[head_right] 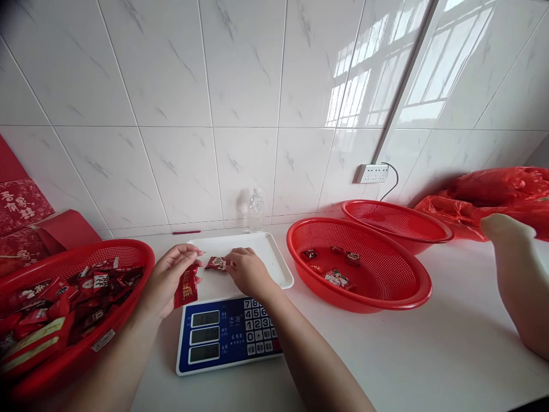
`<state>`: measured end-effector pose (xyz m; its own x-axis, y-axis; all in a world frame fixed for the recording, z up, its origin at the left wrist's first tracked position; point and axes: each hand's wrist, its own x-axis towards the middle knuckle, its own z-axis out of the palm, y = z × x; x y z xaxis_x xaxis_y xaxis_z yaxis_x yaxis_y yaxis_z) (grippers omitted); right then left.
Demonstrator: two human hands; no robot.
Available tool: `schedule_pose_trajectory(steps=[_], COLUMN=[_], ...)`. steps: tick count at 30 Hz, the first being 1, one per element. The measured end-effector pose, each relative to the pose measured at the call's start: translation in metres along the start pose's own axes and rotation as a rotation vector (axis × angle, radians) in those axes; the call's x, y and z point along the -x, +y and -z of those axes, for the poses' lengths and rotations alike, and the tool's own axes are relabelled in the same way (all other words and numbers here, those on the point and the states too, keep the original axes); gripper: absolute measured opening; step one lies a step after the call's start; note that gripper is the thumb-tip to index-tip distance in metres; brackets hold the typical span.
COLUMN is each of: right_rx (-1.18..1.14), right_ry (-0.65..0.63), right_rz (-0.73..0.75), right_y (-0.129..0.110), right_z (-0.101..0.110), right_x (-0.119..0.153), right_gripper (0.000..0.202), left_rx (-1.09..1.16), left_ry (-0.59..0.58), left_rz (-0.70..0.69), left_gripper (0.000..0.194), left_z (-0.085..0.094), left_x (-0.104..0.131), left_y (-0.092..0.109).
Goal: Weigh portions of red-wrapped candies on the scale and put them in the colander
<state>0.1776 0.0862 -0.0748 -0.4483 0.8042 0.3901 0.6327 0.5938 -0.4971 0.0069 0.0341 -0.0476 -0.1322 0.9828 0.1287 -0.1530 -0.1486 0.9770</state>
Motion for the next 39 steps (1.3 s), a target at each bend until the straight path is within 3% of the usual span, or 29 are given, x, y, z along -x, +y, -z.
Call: schedule_pose_trajectory(steps=[3,5,8,12,14,16,18,21,23,26,30,32,35,39], right_rx=[0.072,0.016,-0.347,-0.900,-0.986,-1.007,-1.024,-1.072,-1.077,-1.010,-1.000,-1.010,-0.995,-0.964], right_ry=[-0.093,-0.066,-0.043,-0.320,-0.457,-0.515,-0.495,-0.314,-0.168,0.035,0.239,0.298,0.350,0.381], right_rz=[0.018,-0.018,-0.049,0.060,0.078,0.036,-0.006,-0.031,-0.047,-0.078,-0.112,-0.108,-0.093,-0.070], right_y=[-0.002,-0.005,-0.015,-0.036,-0.045,-0.050,-0.049,-0.039,-0.028,-0.012,0.000,0.003,0.004,0.002], right_z=[0.001,0.003,0.005,0.006,0.004,0.003,0.007,0.021,0.033,0.047,0.054,0.054,0.054,0.057], right_x=[0.000,0.001,0.004,0.015,0.019,0.021,0.022,0.020,0.019,0.018,0.015,0.013,0.011,0.013], right_gripper=[0.019,0.019,0.032,0.065,0.061,0.045,0.036,0.040,0.048,0.050,0.044,0.043,0.041,0.041], left_rx=[-0.001,-0.004,0.004,-0.123,-0.253,-0.352,-0.395,-0.464,-0.661,-1.375,-1.638,-1.689,-1.721,-1.733], left_ry=[-0.027,-0.045,0.016,0.141,0.113,0.054,0.013,-0.005,-0.021,0.002,0.105,0.136,0.120,0.108], left_rz=[0.006,-0.003,-0.127,-0.478,-0.614,-0.668,-0.629,-0.502,-0.377,-0.015,0.249,0.346,0.399,0.401], left_gripper=[0.032,0.029,0.017,0.010,0.015,0.019,0.018,0.023,0.025,0.025,0.027,0.036,0.036,0.034], left_z=[0.000,-0.001,-0.004,-0.014,-0.021,-0.024,-0.020,0.006,0.036,0.092,0.152,0.167,0.175,0.181], left_x=[-0.002,-0.003,0.001,0.024,0.036,0.041,0.039,0.027,0.021,0.025,0.047,0.055,0.058,0.048], left_y=[-0.001,-0.003,-0.006,-0.003,0.000,0.005,0.010,0.023,0.032,0.043,0.044,0.042,0.042,0.061])
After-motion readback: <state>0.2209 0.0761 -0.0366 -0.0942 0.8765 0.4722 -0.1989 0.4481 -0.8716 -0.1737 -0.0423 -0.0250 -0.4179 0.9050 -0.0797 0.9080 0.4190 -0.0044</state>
